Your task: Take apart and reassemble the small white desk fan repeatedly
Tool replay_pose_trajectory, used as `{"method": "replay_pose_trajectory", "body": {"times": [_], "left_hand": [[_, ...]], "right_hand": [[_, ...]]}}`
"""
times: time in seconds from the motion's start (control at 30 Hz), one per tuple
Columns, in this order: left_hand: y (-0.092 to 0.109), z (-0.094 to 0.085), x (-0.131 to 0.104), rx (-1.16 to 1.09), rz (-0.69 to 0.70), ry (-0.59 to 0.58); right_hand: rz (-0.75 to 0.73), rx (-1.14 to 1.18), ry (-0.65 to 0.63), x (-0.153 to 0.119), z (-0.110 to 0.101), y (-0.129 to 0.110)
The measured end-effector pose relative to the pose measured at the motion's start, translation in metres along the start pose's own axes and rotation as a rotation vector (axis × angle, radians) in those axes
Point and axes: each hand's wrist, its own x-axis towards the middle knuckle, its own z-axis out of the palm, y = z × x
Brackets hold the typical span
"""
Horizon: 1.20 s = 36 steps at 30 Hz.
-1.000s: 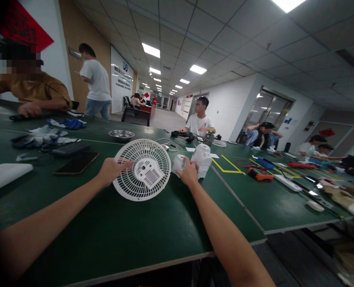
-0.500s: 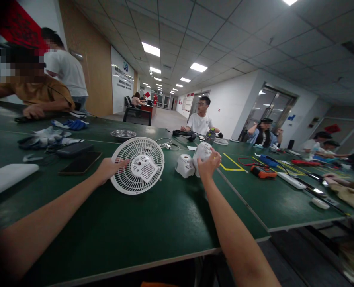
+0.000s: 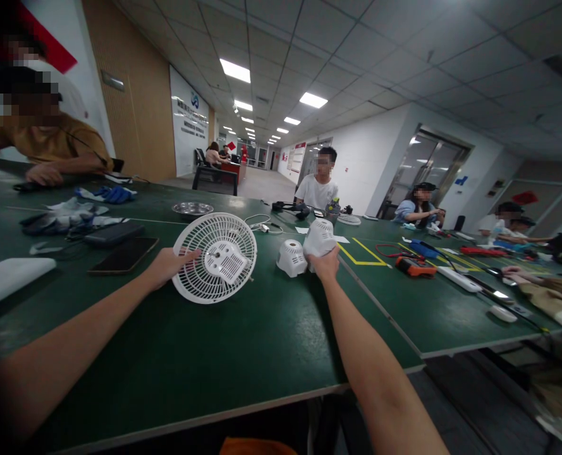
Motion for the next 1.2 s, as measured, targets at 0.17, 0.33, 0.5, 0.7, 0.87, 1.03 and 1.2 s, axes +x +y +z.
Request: {"method": "replay_pose_trajectory", "body": {"times": [0.17, 0.33, 0.5, 0.7, 0.87, 1.03, 1.2], "left_hand": [[0.0, 0.002, 0.001, -0.04, 0.023, 0.021], [0.001, 0.002, 0.001, -0.019, 0.009, 0.036], [0.0, 0.002, 0.003, -0.024, 0.006, 0.042], [-0.004, 0.001, 0.007, -0.012, 0.024, 0.031], [-0.001, 0.001, 0.005, 0.008, 0.014, 0.014], [0.006, 0.003, -0.003, -0.004, 0.003, 0.021], [0.009, 0.004, -0.007, 0.001, -0.004, 0.031]], "right_hand": [[0.011, 0.039, 0.083, 0.003, 0.002, -0.003], [0.005, 0.013, -0.019, -0.002, 0.003, -0.003], [0.064, 0.043, -0.043, -0.007, 0.003, 0.0], [0.061, 0.061, 0.024, -0.006, 0.002, 0.002], [0.039, 0.127, 0.174, -0.002, -0.006, -0.012], [-0.1, 0.178, 0.212, -0.012, -0.012, -0.041], [-0.168, 0.118, 0.016, -0.036, -0.001, -0.055]]}}
